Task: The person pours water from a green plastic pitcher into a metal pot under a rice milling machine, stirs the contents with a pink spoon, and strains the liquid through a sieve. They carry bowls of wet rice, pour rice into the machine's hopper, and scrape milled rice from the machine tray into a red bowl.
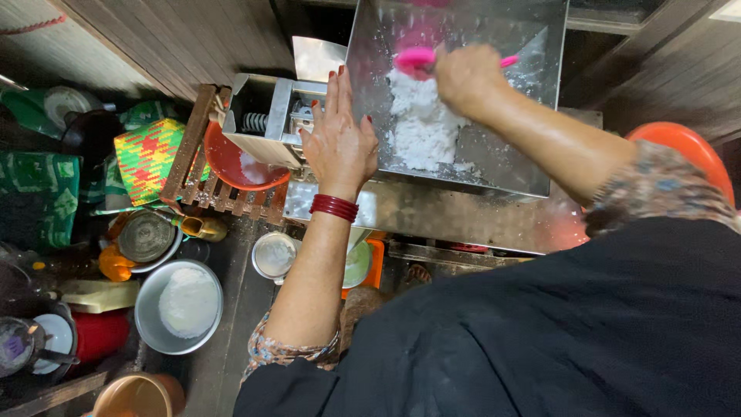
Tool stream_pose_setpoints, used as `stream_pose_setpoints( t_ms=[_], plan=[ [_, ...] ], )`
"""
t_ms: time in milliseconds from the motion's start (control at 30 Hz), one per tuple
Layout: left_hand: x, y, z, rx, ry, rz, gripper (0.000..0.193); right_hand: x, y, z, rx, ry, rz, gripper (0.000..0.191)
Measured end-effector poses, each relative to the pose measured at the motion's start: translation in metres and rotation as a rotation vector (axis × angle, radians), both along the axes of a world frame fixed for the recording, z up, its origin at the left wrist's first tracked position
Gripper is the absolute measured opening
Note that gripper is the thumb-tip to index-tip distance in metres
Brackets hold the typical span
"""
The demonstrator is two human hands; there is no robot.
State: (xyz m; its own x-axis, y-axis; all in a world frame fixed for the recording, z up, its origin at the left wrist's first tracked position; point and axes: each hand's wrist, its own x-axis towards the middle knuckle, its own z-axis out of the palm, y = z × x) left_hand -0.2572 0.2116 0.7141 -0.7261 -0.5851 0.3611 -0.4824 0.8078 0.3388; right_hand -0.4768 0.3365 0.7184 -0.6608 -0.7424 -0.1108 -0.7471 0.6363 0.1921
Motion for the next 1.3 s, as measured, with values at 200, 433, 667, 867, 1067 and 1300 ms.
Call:
stream_pose_setpoints(
  t_ms=[200, 433, 667, 867, 1067, 1300],
  plan=[
    [0.0, 0.0, -0.001, -0.005, -0.007, 0.01, 0.09, 0.025, -0.001, -0.046, 0.341, -0.166, 0.242, 0.028],
    [-0.001, -0.002, 0.0, -0.003, -0.026, 0.011, 0.09, -0.013, -0.002, -0.003, 0.346, 0.051, 0.107, 0.034],
    [-0.001, -0.002, -0.001, 0.029, -0.014, 0.0, 0.089, 0.017, 0.008, -0.069, 0.317, -0.079, 0.217, 0.029],
    [0.001, -0.001, -0.003, -0.027, 0.015, -0.006, 0.087, 0.03, 0.014, 0.005, 0.348, 0.023, 0.201, 0.026],
    [-0.001, -0.001, -0.005, -0.029, 0.059, -0.005, 0.087, 0.055, 0.027, 0.03, 0.405, 0.034, 0.286, 0.023],
    [-0.001, -0.003, -0.007, -0.014, 0.005, -0.012, 0.088, 0.061, 0.016, -0.056, 0.335, 0.057, 0.496, 0.019]
  ],
)
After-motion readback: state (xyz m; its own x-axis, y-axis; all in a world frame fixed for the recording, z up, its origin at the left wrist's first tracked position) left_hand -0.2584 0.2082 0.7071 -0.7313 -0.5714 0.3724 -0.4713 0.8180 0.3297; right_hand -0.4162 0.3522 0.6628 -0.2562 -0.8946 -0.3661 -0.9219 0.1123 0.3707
